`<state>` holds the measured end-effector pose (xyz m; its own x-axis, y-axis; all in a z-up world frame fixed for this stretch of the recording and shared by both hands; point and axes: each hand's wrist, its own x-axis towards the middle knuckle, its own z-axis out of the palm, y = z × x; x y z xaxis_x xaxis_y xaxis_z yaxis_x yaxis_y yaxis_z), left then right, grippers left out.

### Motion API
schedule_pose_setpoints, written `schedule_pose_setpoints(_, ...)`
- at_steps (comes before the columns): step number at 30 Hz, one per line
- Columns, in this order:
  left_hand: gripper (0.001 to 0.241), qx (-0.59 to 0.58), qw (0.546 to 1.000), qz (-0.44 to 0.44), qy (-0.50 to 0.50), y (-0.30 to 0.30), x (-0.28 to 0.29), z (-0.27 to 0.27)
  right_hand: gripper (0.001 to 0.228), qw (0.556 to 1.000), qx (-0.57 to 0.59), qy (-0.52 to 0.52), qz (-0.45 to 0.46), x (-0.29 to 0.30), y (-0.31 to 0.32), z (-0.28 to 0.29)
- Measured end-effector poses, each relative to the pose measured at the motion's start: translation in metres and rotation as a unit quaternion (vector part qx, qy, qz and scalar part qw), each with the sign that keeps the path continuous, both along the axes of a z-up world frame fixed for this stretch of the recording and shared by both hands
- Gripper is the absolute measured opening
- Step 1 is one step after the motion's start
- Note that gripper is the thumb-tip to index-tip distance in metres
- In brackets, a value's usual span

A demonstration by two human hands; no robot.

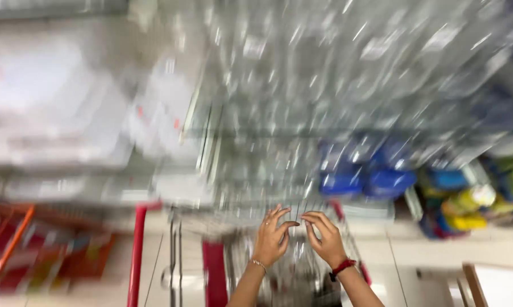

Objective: Picking up glass jars, inspecting them, and placing them into a shopping cart in a convenience store.

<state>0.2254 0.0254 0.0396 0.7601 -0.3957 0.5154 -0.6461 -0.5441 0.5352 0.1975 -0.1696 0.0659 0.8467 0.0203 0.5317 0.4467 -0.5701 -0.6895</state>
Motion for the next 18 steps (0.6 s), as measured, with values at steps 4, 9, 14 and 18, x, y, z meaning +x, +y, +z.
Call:
schedule_pose_setpoints(4, 0.037, 0.053, 0.98, -0.009, 0.192, 0.057, -0.078, -0.118, 0.025, 0.966, -0.004, 0.25, 0.07, -0.07, 0.029, -0.102)
schedule_pose_setpoints(9, 0.053, 0.231, 0.815, -0.012, 0.531, 0.104, -0.166, -0.304, 0.032, 0.859, -0.195, 0.434, 0.189, -0.106, 0.04, -0.168)
schedule_pose_setpoints(14, 0.061, 0.205, 0.701, 0.068, 0.68, 0.117, -0.206, -0.362, 0.048, 0.816, -0.252, 0.471, 0.218, -0.097, 0.028, -0.236)
schedule_pose_setpoints(18, 0.052, 0.199, 0.702, 0.097, 0.677, 0.119, -0.165, -0.279, 0.068, 0.717, -0.307, 0.581, 0.232, -0.066, 0.045, -0.258)
